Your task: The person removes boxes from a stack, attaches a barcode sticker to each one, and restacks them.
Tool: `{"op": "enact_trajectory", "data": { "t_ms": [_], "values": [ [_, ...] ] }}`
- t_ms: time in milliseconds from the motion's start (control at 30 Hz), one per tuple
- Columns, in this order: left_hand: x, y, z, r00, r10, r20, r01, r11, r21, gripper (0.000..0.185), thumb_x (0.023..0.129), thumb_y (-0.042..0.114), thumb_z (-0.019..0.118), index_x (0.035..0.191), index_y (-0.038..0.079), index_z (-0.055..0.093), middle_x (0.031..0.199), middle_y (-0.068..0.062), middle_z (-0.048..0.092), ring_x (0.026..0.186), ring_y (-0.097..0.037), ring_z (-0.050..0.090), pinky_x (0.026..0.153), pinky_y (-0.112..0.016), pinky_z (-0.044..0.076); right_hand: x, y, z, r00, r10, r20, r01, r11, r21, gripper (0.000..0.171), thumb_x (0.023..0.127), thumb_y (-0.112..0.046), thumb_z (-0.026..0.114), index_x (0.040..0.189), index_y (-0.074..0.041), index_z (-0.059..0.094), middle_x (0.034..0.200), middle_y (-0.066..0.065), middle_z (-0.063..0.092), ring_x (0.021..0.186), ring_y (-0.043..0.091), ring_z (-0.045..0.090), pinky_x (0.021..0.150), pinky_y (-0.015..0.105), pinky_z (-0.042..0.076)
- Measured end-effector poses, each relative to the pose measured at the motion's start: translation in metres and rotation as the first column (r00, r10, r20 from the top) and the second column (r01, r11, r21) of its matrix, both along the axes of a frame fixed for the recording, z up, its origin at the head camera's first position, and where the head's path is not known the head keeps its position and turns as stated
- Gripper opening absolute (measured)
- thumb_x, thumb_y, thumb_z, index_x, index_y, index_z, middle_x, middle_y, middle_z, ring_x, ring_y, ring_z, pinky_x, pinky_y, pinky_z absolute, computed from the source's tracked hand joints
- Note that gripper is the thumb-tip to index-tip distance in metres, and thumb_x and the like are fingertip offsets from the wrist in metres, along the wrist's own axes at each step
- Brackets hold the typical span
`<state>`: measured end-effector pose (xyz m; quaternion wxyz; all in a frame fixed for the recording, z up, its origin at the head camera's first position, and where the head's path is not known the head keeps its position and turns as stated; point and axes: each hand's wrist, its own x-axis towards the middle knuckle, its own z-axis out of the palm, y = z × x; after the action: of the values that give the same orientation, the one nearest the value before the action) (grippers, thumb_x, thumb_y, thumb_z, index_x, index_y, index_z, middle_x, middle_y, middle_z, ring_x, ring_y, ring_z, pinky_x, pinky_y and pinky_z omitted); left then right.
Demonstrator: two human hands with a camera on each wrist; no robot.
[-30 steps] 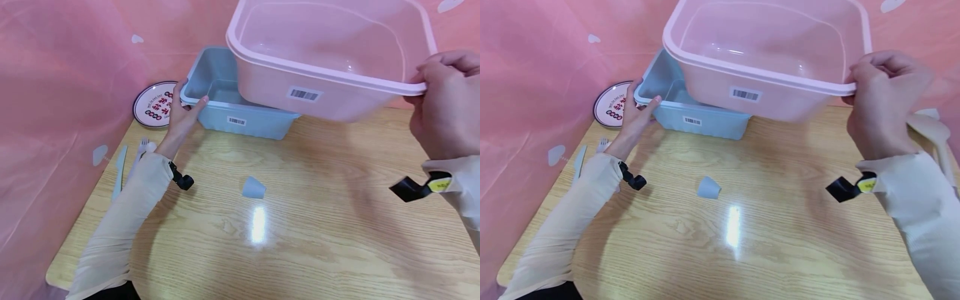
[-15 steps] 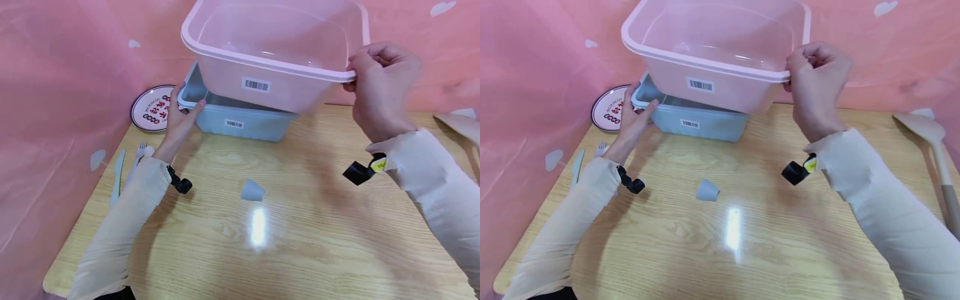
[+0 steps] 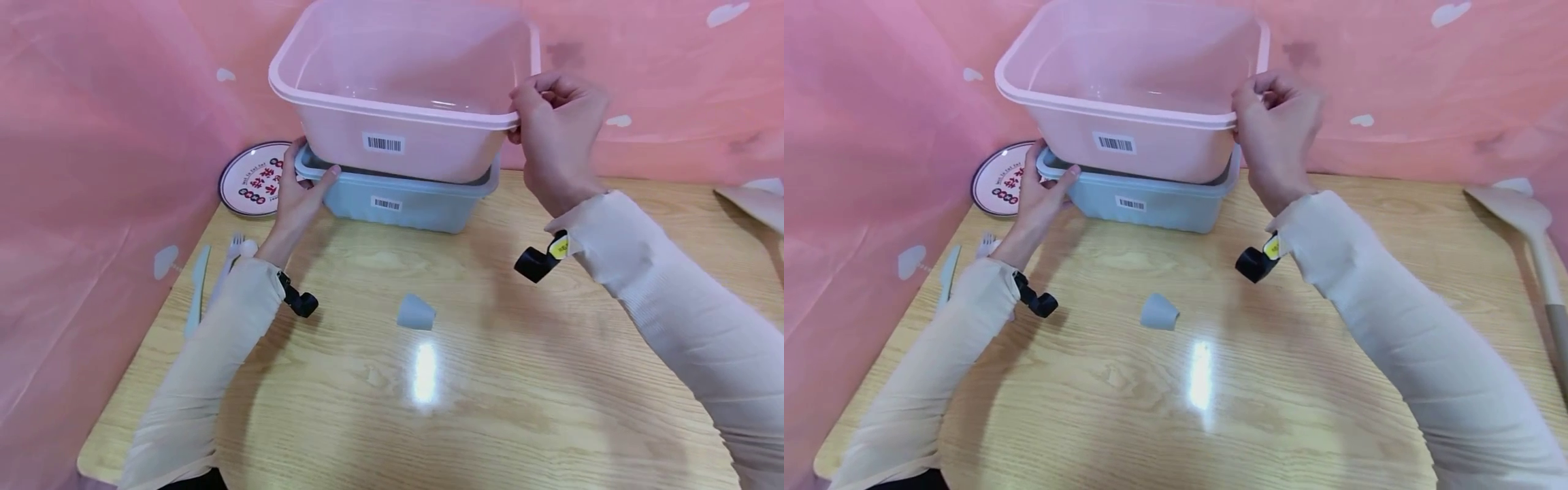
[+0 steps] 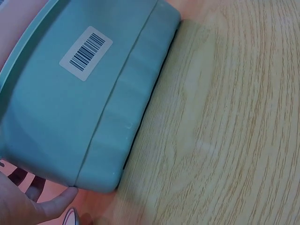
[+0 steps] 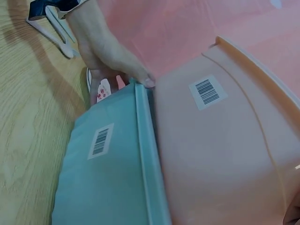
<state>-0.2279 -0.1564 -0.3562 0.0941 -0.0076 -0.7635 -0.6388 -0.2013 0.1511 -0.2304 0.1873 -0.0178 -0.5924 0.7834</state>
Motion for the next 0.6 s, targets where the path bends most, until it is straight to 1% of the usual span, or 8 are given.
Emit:
{"op": "enact_trajectory", "data": {
  "t_ms": [100,200,333,500,600],
  "values": [
    [0.001,0.001,-0.001,1.000,-0.008,0.001,0.008,1.000,-0.002,0.078,0.088,0.019,0.070,0.151,0.023,0.024,0.156,0.001,0.031,0.138,-0.013,0.035,0.112,-0.032,0.035,-0.002,-0.001,-0.005,1.000,0.000,0.015,0.000,0.999,0.044,0.013,0.084,0.001,0.060,0.072,0.002,0.067,0.061,0.007,0.054,0.046,0.016,0.046,0.047,0.021,0.045],
    [0.001,0.004,-0.001,1.000,-0.018,-0.003,0.018,1.000,-0.010,0.077,0.089,0.022,0.070,0.151,0.025,0.024,0.156,0.003,0.031,0.139,-0.013,0.034,0.114,-0.032,0.033,-0.003,0.001,-0.010,0.999,-0.011,0.032,0.009,0.997,0.079,0.013,0.084,-0.002,0.061,0.073,0.000,0.067,0.063,0.007,0.057,0.047,0.016,0.047,0.048,0.020,0.047],
    [0.002,0.007,0.000,1.000,-0.022,-0.010,0.022,1.000,-0.018,0.077,0.088,0.026,0.071,0.150,0.027,0.025,0.155,0.004,0.033,0.137,-0.012,0.036,0.114,-0.033,0.034,-0.005,0.004,-0.017,0.999,-0.023,0.049,0.018,0.996,0.088,0.013,0.084,0.000,0.061,0.072,-0.001,0.067,0.062,0.006,0.059,0.045,0.014,0.047,0.046,0.020,0.046],
    [0.003,0.006,0.000,0.999,-0.010,-0.033,0.010,1.000,-0.009,0.078,0.088,0.024,0.071,0.151,0.025,0.026,0.155,0.002,0.034,0.137,-0.013,0.037,0.113,-0.032,0.035,-0.008,0.004,-0.024,0.995,-0.024,0.096,0.015,0.995,0.096,0.013,0.083,-0.001,0.062,0.072,-0.004,0.068,0.061,0.004,0.059,0.044,0.013,0.047,0.045,0.019,0.046],
    [0.004,0.004,0.000,0.998,-0.016,-0.053,0.017,1.000,0.010,0.079,0.088,0.022,0.072,0.151,0.023,0.025,0.154,0.000,0.034,0.137,-0.014,0.038,0.113,-0.030,0.035,-0.010,0.003,-0.028,0.994,-0.014,0.107,0.003,0.995,0.101,0.013,0.083,-0.001,0.062,0.072,-0.004,0.068,0.061,0.004,0.059,0.044,0.013,0.047,0.044,0.019,0.046]
  ]
}}
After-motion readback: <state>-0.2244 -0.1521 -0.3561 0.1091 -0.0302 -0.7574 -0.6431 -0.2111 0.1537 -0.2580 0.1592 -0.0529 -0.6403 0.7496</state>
